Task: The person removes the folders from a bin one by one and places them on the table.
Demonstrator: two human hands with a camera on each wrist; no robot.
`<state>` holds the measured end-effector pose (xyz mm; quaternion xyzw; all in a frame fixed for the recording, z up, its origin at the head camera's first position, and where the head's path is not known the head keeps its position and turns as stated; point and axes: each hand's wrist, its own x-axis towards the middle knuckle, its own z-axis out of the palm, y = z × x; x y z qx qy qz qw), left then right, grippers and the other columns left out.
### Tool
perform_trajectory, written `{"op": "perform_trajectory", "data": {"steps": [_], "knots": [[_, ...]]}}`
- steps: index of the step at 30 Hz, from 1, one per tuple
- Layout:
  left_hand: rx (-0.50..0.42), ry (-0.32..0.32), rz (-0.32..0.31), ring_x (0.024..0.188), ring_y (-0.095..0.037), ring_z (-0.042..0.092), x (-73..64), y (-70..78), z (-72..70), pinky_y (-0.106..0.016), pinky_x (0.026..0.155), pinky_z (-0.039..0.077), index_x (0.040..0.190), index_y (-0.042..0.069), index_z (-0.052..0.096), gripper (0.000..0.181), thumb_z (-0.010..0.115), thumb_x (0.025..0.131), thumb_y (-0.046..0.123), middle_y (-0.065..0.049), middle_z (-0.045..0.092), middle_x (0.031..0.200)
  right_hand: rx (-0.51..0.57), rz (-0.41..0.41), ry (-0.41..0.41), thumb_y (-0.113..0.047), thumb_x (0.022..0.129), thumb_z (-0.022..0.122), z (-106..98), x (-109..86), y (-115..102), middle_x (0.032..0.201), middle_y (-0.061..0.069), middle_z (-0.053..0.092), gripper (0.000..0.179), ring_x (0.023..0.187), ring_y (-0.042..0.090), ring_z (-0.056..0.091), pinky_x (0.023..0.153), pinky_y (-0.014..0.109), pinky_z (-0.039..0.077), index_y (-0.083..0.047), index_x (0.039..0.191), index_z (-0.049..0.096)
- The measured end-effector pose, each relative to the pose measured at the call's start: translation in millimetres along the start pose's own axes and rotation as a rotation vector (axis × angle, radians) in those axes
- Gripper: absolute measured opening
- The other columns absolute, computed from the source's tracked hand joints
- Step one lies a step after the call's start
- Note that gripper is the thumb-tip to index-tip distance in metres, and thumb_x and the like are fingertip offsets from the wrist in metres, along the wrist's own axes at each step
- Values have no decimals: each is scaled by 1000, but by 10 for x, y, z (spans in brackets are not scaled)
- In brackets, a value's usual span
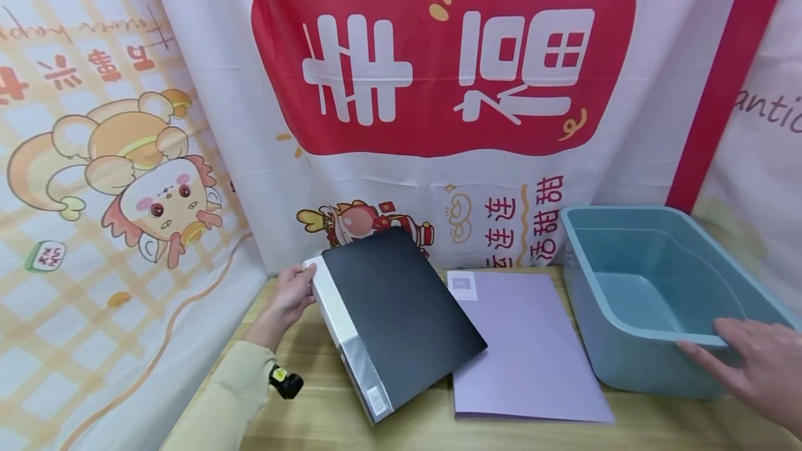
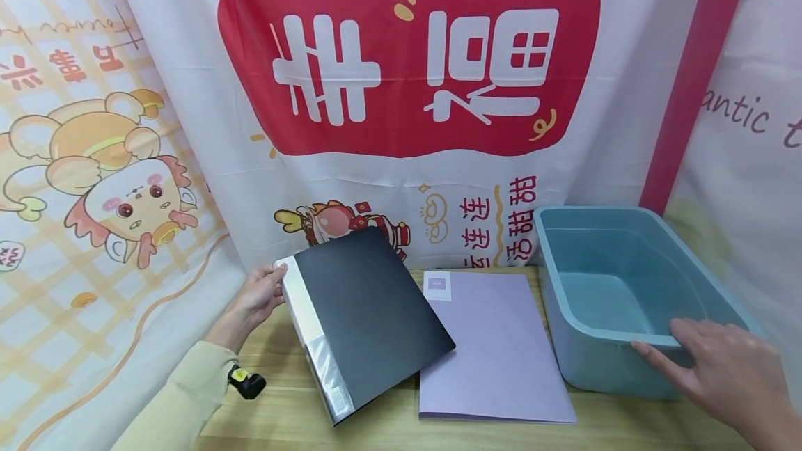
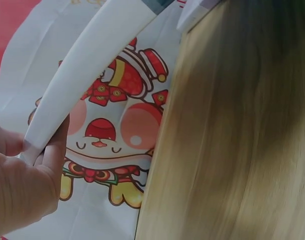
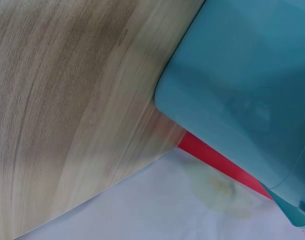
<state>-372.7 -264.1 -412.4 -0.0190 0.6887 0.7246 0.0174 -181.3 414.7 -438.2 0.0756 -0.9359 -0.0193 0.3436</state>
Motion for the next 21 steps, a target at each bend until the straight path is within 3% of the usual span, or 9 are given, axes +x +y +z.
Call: {"op": "perform_trajectory", "data": {"steps": [8,15,21], "knots": [[84,-58,-7,77,-12,65,49,17,-22,-28,70,60,121,-5,39,24,34,112,16,-5,63,90,7,3,-4,-62,89,68,-8,0,-4,58,-5,28,59,52,13,28,53,28,22,-17,67,37],[174,-103,-41,81,-13,64,104,69,-144,-28,71,59,127,-5,38,30,32,113,21,-5,62,97,20,-11,21,-63,88,68,-3,-8,13,58,-5,28,58,53,13,28,52,27,22,-18,68,38],[217,-143,-68,78,-11,63,146,100,-245,-28,66,57,125,-5,37,27,33,113,20,-4,62,92,32,-28,49,-65,86,69,7,16,33,58,-6,31,58,52,13,30,50,28,24,-16,69,43]]}}
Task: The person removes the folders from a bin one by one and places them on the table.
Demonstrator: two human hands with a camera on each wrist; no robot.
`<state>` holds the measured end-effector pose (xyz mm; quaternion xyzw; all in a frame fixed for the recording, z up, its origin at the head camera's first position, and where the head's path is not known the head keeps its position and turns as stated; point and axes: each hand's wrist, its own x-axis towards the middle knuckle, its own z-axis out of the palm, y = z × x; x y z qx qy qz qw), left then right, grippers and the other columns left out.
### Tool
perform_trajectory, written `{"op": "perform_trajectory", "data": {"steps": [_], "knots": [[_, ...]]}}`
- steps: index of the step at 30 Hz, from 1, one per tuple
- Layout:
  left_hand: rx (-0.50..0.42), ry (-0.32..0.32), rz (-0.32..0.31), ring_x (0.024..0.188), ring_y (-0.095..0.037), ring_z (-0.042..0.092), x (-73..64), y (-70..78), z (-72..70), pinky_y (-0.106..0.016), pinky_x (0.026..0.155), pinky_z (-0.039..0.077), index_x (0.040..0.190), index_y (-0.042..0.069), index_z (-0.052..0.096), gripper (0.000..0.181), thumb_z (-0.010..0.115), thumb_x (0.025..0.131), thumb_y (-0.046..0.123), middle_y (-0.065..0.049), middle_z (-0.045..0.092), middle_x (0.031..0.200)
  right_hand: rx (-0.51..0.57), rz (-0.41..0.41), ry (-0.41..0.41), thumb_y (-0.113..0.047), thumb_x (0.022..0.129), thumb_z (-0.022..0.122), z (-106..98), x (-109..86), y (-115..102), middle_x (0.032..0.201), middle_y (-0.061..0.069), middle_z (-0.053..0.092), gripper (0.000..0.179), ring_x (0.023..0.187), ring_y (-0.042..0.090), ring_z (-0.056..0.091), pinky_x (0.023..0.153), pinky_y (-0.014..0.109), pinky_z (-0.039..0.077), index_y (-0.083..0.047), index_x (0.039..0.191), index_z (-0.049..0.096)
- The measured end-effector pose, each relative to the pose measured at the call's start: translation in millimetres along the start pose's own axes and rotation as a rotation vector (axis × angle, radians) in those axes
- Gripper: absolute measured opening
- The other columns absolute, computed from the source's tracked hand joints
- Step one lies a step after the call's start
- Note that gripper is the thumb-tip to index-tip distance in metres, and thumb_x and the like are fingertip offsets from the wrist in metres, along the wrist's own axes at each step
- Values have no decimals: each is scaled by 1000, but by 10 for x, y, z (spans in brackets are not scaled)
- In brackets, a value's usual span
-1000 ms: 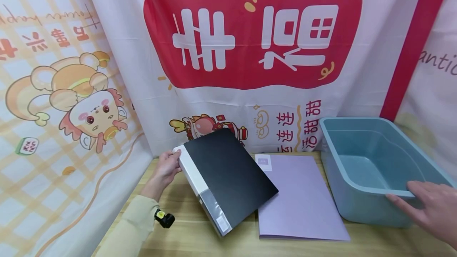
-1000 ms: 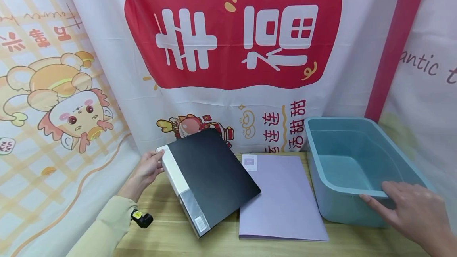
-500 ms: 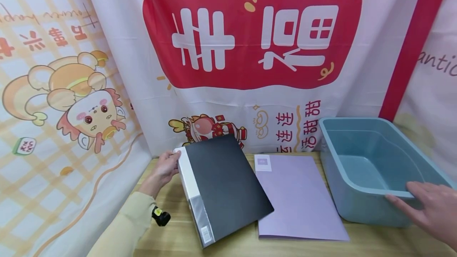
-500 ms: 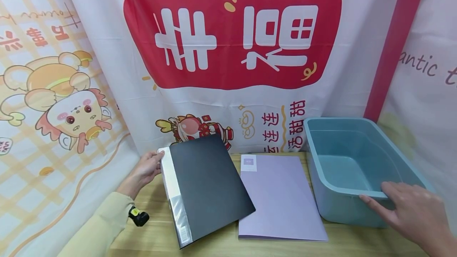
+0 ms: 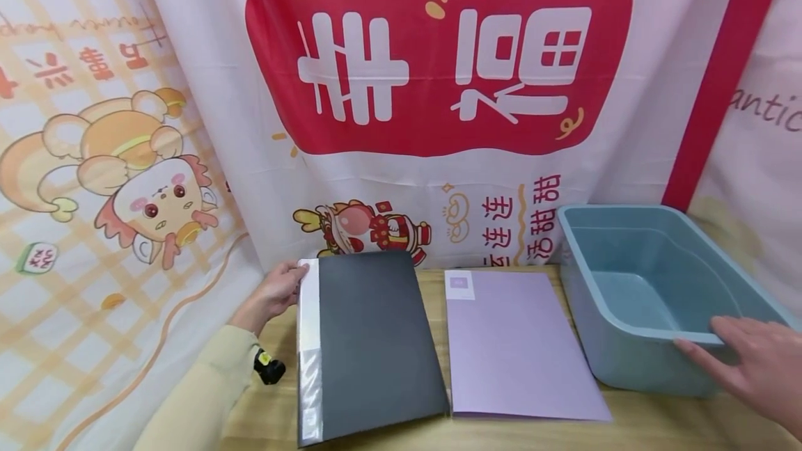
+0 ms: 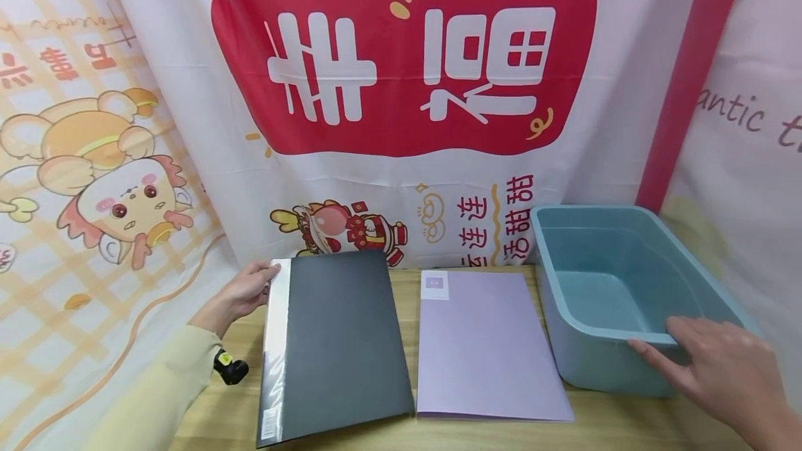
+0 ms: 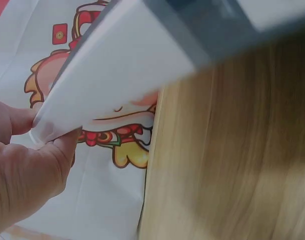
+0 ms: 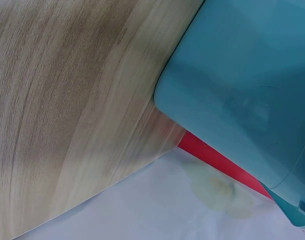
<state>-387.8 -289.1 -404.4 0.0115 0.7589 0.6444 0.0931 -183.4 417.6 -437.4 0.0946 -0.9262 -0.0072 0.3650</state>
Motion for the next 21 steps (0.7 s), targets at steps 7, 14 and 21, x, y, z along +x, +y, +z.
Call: {"op": "perform_trajectory", "data": {"steps": [7,14,21], "knots": [[31,6,1,77,-12,65,22,71,-3,-29,64,58,133,-10,35,36,36,112,20,-6,64,92,3,-17,32,-67,84,69,7,28,1,58,-7,30,59,52,13,30,50,28,24,-16,69,43],[84,23,-9,64,-8,60,111,94,132,-23,54,51,140,-9,35,41,41,111,20,-4,64,86,1,-16,41,-68,85,68,-5,28,-1,58,-7,29,60,52,12,29,51,27,22,-17,69,42],[133,25,-22,80,-13,67,242,73,288,-29,68,60,150,-8,29,50,43,110,19,-14,66,106,-7,-7,23,-67,84,69,7,-7,-7,58,-7,30,59,52,13,31,50,28,25,-16,70,44]]}}
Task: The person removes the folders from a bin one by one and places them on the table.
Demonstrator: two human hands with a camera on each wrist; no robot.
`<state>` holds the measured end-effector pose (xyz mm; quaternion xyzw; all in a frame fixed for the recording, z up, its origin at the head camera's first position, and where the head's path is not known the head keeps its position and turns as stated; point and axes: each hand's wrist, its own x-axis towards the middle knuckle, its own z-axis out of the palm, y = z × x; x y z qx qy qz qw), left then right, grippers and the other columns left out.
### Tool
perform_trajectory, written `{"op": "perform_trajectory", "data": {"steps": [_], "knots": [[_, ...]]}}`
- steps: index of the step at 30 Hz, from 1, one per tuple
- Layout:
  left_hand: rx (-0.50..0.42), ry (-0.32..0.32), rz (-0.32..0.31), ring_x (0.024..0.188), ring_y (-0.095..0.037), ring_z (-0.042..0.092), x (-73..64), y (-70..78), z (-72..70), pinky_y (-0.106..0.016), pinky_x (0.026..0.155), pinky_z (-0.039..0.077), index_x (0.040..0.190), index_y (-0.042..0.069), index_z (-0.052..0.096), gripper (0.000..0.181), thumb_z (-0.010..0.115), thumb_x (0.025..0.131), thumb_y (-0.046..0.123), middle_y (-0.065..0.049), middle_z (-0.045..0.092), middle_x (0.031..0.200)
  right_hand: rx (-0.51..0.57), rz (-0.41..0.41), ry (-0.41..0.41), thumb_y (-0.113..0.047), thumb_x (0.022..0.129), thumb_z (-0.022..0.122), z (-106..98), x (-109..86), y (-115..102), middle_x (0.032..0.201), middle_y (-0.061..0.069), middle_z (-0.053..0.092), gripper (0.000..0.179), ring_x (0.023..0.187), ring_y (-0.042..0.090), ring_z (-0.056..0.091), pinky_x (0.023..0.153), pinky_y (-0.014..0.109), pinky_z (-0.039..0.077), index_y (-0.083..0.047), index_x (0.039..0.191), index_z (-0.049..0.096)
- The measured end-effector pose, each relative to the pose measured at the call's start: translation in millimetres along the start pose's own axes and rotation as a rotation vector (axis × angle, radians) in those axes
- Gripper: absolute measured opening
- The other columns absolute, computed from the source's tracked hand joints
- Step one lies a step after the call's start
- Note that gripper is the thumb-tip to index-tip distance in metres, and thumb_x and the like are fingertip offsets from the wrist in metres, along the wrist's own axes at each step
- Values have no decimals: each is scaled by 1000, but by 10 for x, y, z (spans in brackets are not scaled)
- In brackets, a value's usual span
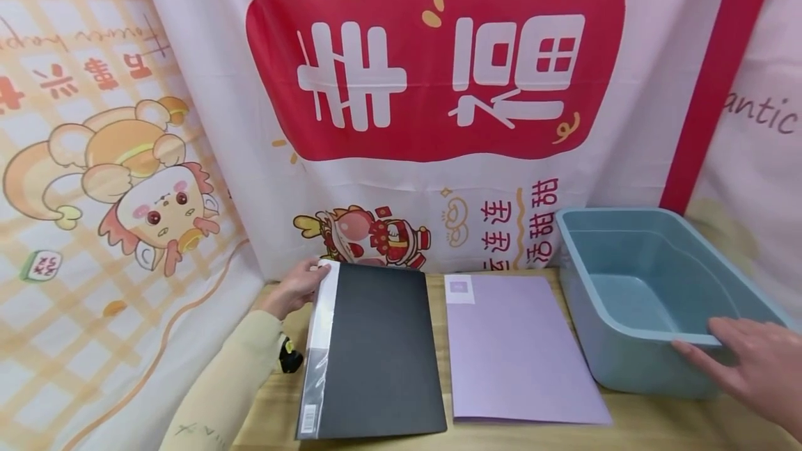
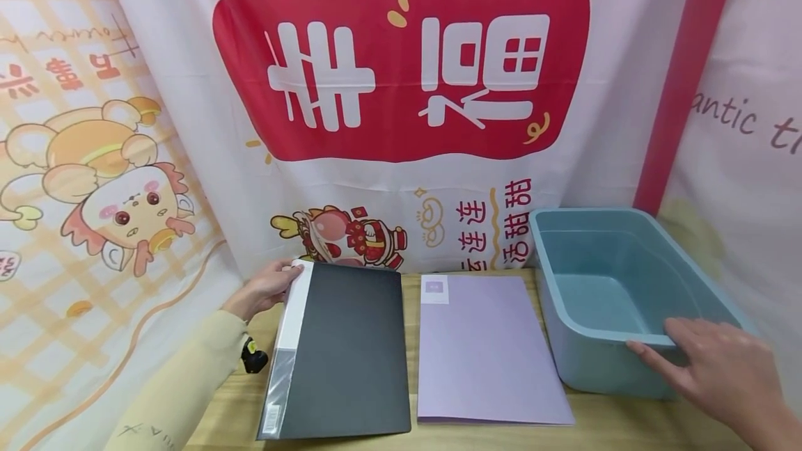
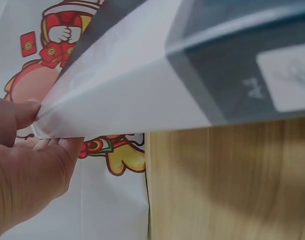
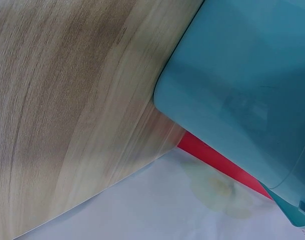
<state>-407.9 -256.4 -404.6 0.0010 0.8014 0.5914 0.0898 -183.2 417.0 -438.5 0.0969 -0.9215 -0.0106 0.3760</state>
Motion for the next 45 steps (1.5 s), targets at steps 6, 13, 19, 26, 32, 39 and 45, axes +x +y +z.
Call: {"op": "perform_trajectory", "data": {"steps": [6,13,19,26,32,39,45], "knots": [[81,-13,-56,75,-16,63,142,-5,115,-30,63,57,144,-7,33,46,45,110,21,-11,62,95,-23,18,-46,-67,83,70,1,-7,7,58,-5,31,59,53,15,32,51,28,26,-16,69,43],[179,-14,-116,87,-23,64,233,13,165,-36,71,59,156,-2,24,60,47,109,25,-20,57,117,-45,21,-77,-66,82,70,-30,10,4,60,-4,33,58,52,16,33,51,30,28,-17,70,43],[201,-10,-118,95,-27,59,264,18,230,-43,79,57,143,-6,33,47,48,108,23,-23,52,119,-58,34,-97,-67,83,69,-49,16,-2,60,-4,38,58,52,18,36,49,32,33,-16,70,45],[229,31,-135,71,-16,52,363,-116,311,-36,69,55,74,11,40,34,64,98,6,0,42,71,-64,33,-85,-69,83,69,-41,1,3,59,-4,36,59,52,17,35,50,32,31,-17,69,44],[265,74,-138,64,-15,40,427,-250,403,-39,71,50,63,14,37,44,68,87,-6,1,36,73,-49,0,-27,-71,83,67,-30,6,1,59,-6,29,61,52,14,29,51,30,25,-19,68,38],[302,107,-67,69,-19,44,423,-338,469,-37,65,49,61,12,39,43,72,79,-9,-5,39,81,-56,18,-57,-68,82,69,-43,-2,-12,60,-5,31,59,53,15,32,51,30,27,-19,69,40],[341,131,-51,59,-15,43,488,-468,481,-25,52,42,56,15,37,47,73,76,-9,-1,37,68,-54,18,-63,-68,82,69,-26,5,17,59,-5,32,59,52,16,31,51,31,27,-18,69,40]]}}
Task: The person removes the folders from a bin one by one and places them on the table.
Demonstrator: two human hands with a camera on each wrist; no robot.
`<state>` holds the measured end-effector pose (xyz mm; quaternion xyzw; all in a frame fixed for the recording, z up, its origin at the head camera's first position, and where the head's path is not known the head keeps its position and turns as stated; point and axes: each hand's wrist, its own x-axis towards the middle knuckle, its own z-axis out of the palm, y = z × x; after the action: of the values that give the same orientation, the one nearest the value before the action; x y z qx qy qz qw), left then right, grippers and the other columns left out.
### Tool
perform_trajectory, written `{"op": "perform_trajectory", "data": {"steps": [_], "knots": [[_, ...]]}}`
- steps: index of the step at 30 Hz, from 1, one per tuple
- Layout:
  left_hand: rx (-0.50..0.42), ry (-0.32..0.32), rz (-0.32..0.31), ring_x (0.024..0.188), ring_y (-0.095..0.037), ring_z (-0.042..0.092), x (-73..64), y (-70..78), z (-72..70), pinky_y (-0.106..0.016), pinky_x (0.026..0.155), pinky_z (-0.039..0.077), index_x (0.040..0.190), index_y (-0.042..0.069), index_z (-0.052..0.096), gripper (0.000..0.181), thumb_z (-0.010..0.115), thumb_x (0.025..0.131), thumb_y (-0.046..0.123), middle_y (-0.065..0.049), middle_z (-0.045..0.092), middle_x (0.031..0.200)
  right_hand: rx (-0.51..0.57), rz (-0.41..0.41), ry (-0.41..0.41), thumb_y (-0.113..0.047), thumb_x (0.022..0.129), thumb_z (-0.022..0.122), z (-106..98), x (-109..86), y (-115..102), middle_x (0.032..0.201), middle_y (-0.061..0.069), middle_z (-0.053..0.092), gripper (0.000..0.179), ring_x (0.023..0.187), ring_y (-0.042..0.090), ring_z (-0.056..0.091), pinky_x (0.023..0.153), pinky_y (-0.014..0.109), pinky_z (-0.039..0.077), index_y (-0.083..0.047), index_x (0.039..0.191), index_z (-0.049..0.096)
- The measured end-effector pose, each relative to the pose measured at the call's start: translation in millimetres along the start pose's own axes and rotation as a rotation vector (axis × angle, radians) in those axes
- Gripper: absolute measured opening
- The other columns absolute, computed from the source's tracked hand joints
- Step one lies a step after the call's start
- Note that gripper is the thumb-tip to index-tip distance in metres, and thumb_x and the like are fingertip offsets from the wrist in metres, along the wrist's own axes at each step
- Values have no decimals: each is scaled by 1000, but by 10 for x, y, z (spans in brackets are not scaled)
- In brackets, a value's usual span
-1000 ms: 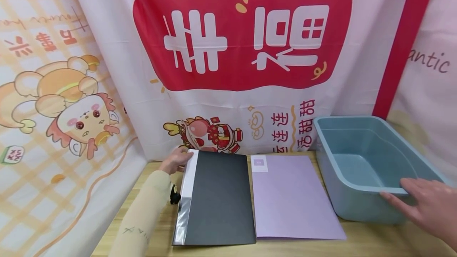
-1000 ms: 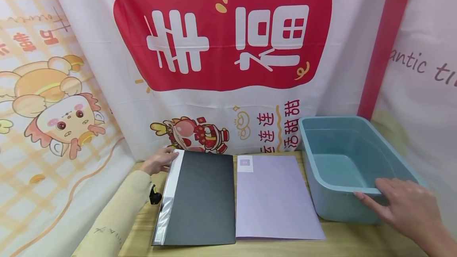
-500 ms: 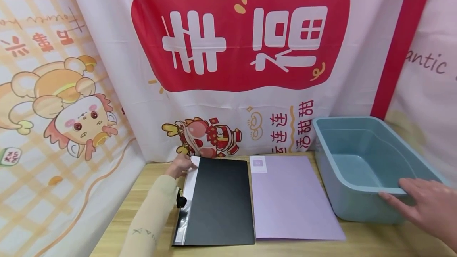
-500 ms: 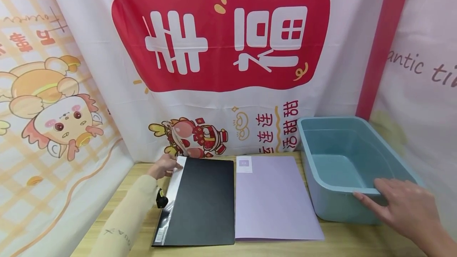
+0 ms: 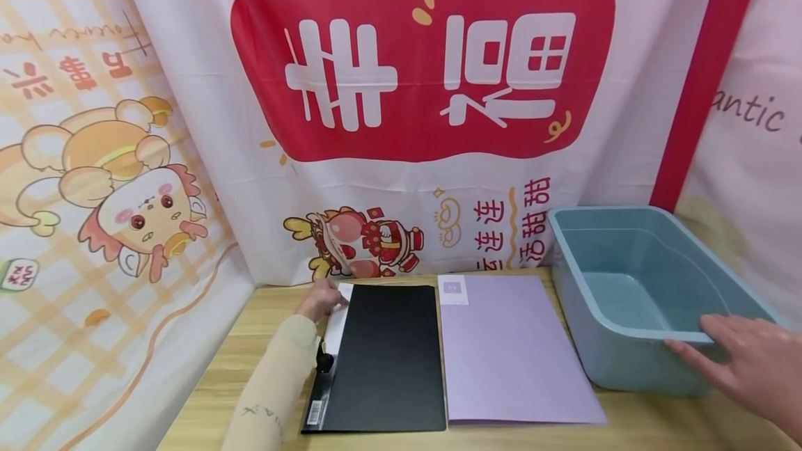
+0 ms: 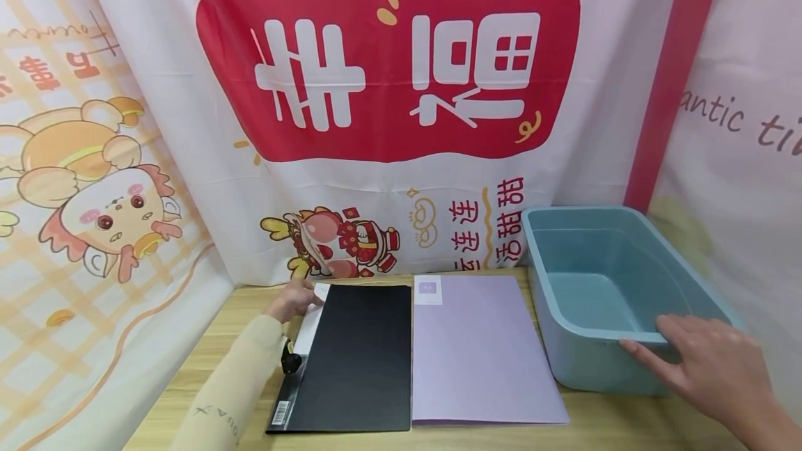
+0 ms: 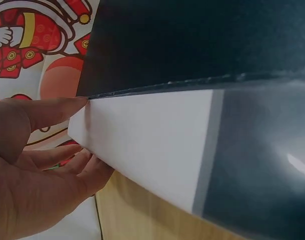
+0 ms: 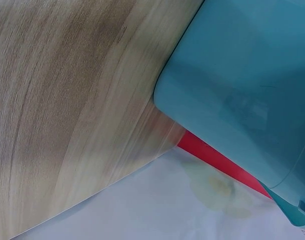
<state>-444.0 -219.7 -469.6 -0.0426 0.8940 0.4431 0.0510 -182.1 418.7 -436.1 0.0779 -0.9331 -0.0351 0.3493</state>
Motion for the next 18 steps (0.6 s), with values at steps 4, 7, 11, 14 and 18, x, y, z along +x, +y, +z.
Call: {"op": "perform_trajectory", "data": {"steps": [4,7,11,14,18], "knots": [[17,24,8,49,-10,29,76,-56,38,-22,46,30,54,15,35,50,75,74,-9,6,23,56,26,-33,59,-70,82,68,16,2,30,59,-7,31,60,52,14,29,50,31,26,-18,69,41],[25,36,11,49,-10,26,102,-66,53,-23,48,29,54,15,34,51,76,72,-8,7,20,55,39,-51,92,-71,82,68,15,17,44,58,-7,31,60,51,14,28,49,30,25,-17,70,42],[78,64,34,54,-14,32,94,-65,73,-23,53,33,50,16,35,51,77,67,-8,5,27,52,47,-52,88,-68,81,70,7,28,43,59,-7,30,59,51,14,29,50,29,24,-18,71,42],[87,81,57,54,-15,30,73,-72,86,-24,54,33,48,17,34,52,77,63,-9,4,28,51,51,-49,79,-67,80,72,8,28,40,59,-7,31,58,52,14,29,50,29,24,-18,70,42],[49,61,82,51,-12,19,47,-101,88,-24,51,28,49,17,30,55,75,64,-11,6,21,52,52,-49,78,-68,80,71,17,24,35,59,-8,32,59,52,14,29,50,29,24,-18,71,43]]}}
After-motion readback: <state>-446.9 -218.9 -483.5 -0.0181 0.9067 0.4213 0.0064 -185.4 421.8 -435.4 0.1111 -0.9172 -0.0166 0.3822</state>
